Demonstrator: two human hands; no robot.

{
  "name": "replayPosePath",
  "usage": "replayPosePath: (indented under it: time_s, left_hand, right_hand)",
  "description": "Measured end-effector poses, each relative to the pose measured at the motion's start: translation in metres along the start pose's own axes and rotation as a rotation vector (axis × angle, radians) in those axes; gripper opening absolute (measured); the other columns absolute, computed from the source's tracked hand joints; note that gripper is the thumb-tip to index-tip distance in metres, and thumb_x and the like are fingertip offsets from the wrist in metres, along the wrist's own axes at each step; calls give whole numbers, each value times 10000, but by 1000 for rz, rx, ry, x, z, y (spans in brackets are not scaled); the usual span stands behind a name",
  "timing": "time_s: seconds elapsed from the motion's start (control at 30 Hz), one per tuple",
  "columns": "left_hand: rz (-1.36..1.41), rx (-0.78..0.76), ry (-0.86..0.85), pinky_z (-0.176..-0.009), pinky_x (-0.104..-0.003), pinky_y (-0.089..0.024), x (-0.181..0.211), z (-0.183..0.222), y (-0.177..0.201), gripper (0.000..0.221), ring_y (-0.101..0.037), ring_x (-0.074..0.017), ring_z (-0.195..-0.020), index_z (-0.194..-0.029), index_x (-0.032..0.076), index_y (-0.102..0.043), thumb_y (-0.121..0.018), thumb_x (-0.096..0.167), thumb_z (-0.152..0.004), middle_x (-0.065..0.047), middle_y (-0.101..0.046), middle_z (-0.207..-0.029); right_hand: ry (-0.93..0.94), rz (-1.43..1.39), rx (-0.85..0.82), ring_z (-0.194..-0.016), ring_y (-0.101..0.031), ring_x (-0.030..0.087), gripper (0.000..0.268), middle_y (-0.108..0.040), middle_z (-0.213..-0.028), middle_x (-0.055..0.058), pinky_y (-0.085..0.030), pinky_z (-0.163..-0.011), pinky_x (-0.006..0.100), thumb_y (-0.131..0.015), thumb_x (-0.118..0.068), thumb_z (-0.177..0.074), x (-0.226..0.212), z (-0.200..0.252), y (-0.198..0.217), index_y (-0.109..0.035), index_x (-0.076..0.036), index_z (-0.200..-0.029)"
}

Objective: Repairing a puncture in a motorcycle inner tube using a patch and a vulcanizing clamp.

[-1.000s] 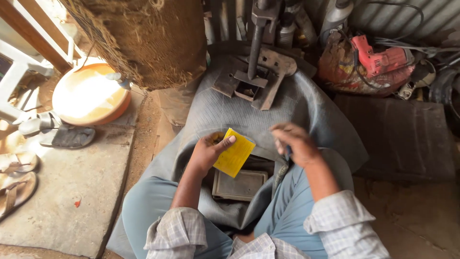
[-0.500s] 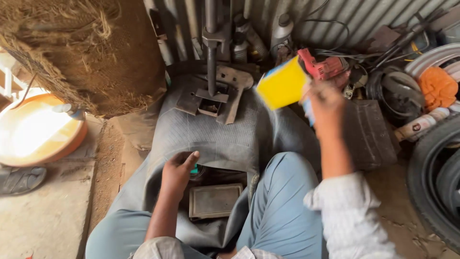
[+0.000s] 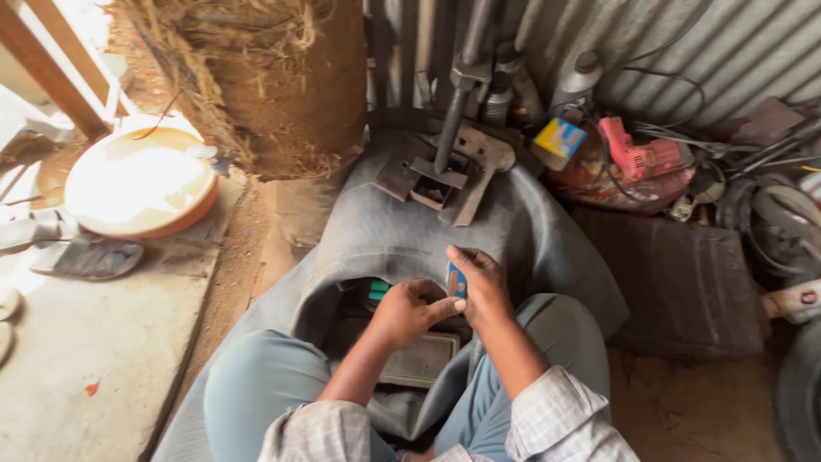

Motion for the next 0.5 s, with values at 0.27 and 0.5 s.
replayPosePath:
  time_s: [0.27,0.5]
  left_hand:
    - [169,274,-11,-643,-297,-519,-40,-21,22,278,-607,-106,-694,-915,-3,-753,-770,274,-901,-54,-710,-752]
    - [174,381,-78,-715,-297,-548,-26,-13,35,273,-669,-108,-765,-978,13,-752,-739,278,-916,-58,-761,-818]
  right_hand:
    - [77,199,-190,-772,-681,91,171,-739,-897,25,-530,-694,260,-735,-182,-922,-1,11,-7,-738,-68,-1048]
    - [42,447,-352,-830,-726,138,418,-752,-917,19,-568,-765,276,-712,-122,-888,-37,31,-32,-639,-152,-1298]
Point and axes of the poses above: each hand's wrist, its own z-axis away from the middle knuckle, its own y-axis out of the back of the hand, x = y × z, the point moved 2 cm from there along -z, towards the middle knuckle
